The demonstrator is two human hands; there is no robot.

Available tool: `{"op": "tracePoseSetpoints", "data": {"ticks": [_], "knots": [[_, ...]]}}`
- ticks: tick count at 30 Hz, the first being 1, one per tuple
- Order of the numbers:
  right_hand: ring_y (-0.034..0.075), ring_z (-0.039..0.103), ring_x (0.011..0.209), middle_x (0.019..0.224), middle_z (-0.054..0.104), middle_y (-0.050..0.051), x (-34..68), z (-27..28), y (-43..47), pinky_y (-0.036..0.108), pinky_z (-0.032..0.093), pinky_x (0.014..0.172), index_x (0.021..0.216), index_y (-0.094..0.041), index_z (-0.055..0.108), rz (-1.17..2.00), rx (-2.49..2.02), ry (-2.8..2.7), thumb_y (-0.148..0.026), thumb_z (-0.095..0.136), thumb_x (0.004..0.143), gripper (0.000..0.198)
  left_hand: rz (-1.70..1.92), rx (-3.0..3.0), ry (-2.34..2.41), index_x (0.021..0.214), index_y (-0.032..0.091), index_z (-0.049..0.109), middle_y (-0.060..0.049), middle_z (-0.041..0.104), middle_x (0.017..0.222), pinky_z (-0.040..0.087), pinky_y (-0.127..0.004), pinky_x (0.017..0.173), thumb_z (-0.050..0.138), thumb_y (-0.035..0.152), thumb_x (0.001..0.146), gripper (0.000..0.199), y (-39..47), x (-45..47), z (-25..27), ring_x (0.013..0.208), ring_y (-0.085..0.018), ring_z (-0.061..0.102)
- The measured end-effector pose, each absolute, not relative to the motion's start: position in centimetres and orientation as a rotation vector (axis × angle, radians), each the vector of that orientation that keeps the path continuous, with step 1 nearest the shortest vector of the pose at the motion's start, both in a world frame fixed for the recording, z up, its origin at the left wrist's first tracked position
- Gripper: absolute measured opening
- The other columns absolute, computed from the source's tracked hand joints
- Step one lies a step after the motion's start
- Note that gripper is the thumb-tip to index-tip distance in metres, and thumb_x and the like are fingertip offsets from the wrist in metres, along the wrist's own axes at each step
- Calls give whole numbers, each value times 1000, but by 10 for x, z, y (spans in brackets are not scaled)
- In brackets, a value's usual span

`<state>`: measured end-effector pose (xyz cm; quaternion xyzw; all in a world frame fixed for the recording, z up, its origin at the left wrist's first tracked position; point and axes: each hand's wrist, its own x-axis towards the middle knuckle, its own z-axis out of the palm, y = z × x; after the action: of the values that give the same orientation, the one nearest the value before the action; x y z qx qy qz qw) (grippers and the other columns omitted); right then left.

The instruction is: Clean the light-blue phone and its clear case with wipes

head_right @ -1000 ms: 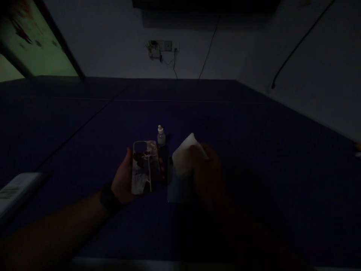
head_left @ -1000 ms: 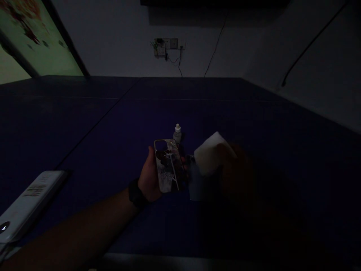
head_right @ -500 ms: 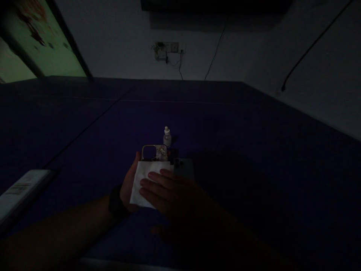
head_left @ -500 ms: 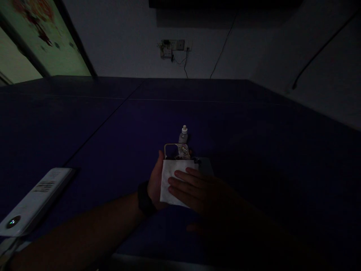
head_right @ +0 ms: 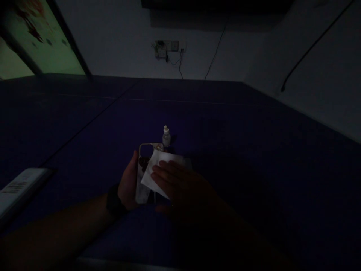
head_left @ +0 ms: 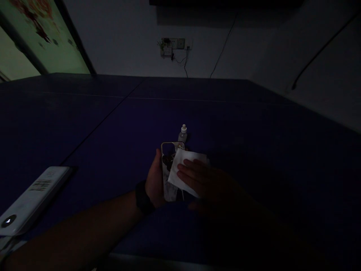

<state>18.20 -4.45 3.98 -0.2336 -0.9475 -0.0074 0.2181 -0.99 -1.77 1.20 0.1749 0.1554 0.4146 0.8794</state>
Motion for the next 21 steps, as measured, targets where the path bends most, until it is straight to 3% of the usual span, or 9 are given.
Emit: {"op": "tracePoseSetpoints", "data": {"ticks": [3,7,11,13,16,18,21], "knots": [[27,38,150,155,48,20,174,40,-46,46,37,122,150,-4,46,18,-578,-2708,-65,48,98,80,791,343,292,128,16,64,-5,66,72,45,-24,51,35,81,89,82,-19,-14,10,52,-12,57],[21,49,143,145,61,13,176,44,-51,38,38,122,141,-9,57,91,-357,-2745,-55,43,104,61,702,299,231,125,15,66,-1,58,62,30,-20,39,39,86,84,86,-20,-16,13,40,-8,41],[23,52,141,142,63,13,187,40,-47,43,45,117,142,-13,56,-3,-550,-2597,-44,48,104,50,860,439,346,128,15,65,-9,70,81,47,-27,55,35,86,85,88,-20,-10,16,62,-17,61],[27,46,145,149,56,18,185,37,-46,46,44,117,146,-8,51,-32,-644,-2620,-49,51,102,60,883,494,370,130,16,64,-11,72,88,51,-32,64,35,83,87,85,-19,-9,15,72,-21,66],[27,43,147,153,50,20,178,37,-46,46,39,121,148,-4,48,17,-539,-2728,-59,51,99,73,832,487,344,128,15,65,-9,71,84,49,-30,62,39,85,84,87,-17,-12,12,67,-19,65],[24,47,145,148,57,16,179,39,-48,42,40,121,145,-7,53,65,-405,-2729,-54,51,101,65,807,462,337,128,15,65,-8,71,80,48,-29,60,40,87,82,89,-17,-14,11,64,-18,63],[22,56,137,136,68,13,187,44,-47,41,46,116,139,-12,59,34,-441,-2592,-42,52,103,47,860,463,362,134,16,61,-11,73,90,50,-33,68,36,85,84,89,-18,-14,12,76,-22,67]]}}
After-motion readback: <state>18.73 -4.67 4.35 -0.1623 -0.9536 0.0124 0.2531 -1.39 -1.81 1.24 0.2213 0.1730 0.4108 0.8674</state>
